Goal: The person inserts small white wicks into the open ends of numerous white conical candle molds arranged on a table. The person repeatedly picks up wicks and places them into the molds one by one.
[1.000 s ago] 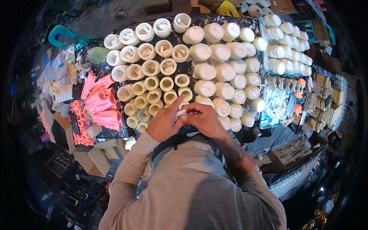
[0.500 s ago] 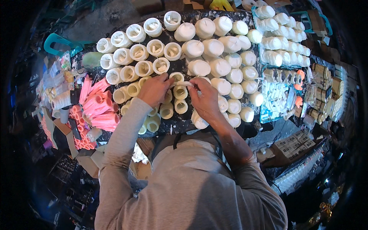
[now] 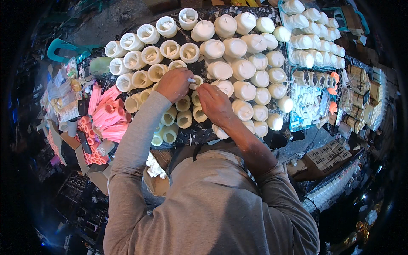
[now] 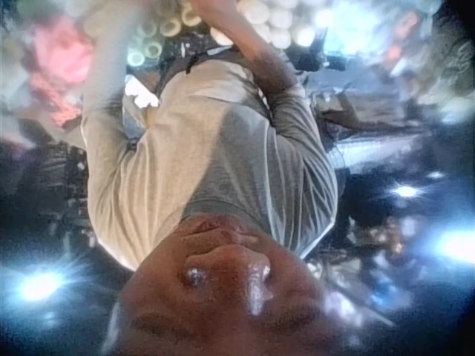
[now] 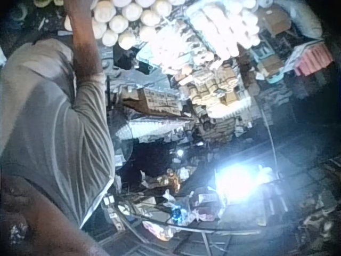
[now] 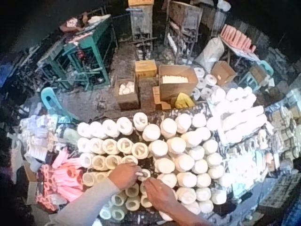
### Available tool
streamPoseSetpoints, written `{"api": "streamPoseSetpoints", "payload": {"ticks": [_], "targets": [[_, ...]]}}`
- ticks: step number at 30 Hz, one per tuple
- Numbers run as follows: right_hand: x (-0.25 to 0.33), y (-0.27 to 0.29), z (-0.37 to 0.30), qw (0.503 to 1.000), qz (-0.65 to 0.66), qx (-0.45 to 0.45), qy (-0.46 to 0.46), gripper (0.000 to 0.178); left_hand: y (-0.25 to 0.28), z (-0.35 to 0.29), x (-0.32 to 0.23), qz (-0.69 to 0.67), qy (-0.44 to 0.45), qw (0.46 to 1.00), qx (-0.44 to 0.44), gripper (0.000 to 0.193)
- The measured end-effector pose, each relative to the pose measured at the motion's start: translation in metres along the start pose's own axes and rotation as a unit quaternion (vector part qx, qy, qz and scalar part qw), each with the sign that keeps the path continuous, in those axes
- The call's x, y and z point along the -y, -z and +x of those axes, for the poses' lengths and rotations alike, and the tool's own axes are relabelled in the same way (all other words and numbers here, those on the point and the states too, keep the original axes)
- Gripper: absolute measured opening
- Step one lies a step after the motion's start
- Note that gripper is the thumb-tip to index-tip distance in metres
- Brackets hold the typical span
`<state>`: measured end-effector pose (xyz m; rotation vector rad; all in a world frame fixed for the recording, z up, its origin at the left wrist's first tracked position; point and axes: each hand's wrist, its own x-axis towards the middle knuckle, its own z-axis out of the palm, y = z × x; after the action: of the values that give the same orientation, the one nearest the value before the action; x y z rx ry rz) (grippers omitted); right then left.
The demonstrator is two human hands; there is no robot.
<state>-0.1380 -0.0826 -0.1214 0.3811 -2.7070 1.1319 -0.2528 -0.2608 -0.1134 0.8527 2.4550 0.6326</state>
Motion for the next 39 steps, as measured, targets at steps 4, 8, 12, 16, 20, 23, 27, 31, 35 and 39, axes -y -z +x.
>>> {"api": "streamPoseSetpoints", "payload": {"ticks": [4,8,12,16,20,23,27,31,35,39], "targets": [[0.0,-0.015,0.003,1.0,-0.001,-0.024,0.006,0.025,0.0,0.004,-0.006,-0.013,0.012,1.0,0.013,0.016],[-0.001,-0.022,0.007,0.998,-0.017,0.033,-0.047,0.016,0.001,0.008,-0.008,-0.011,0.028,0.999,0.028,0.016],[-0.001,-0.019,0.014,0.998,-0.031,0.017,-0.055,0.013,0.0,0.006,-0.007,-0.023,0.045,0.998,0.026,0.021],[0.001,-0.005,0.016,0.989,-0.036,0.054,-0.132,0.012,-0.001,0.0,-0.006,-0.019,0.032,0.999,0.006,0.023],[0.006,0.003,0.018,0.976,-0.103,0.155,-0.114,0.011,-0.003,-0.001,-0.007,-0.047,0.045,0.998,0.006,0.023],[0.009,0.001,0.017,0.973,-0.131,0.157,-0.103,0.011,-0.003,-0.001,-0.007,-0.033,0.033,0.999,-0.002,0.02],[0.009,-0.001,0.014,0.981,-0.11,0.143,-0.065,0.011,-0.003,0.0,-0.007,-0.045,0.047,0.998,-0.005,0.016],[0.006,-0.002,0.013,0.978,-0.129,0.157,-0.051,0.012,-0.005,0.001,-0.005,-0.033,0.037,0.999,-0.009,0.014],[0.006,-0.004,0.015,0.978,-0.119,0.158,-0.07,0.014,-0.007,0.002,-0.003,-0.022,0.028,0.999,-0.003,0.012],[0.005,-0.004,0.013,0.978,-0.124,0.156,-0.067,0.016,-0.007,0.002,-0.004,-0.017,0.038,0.999,0.006,0.012]]}}
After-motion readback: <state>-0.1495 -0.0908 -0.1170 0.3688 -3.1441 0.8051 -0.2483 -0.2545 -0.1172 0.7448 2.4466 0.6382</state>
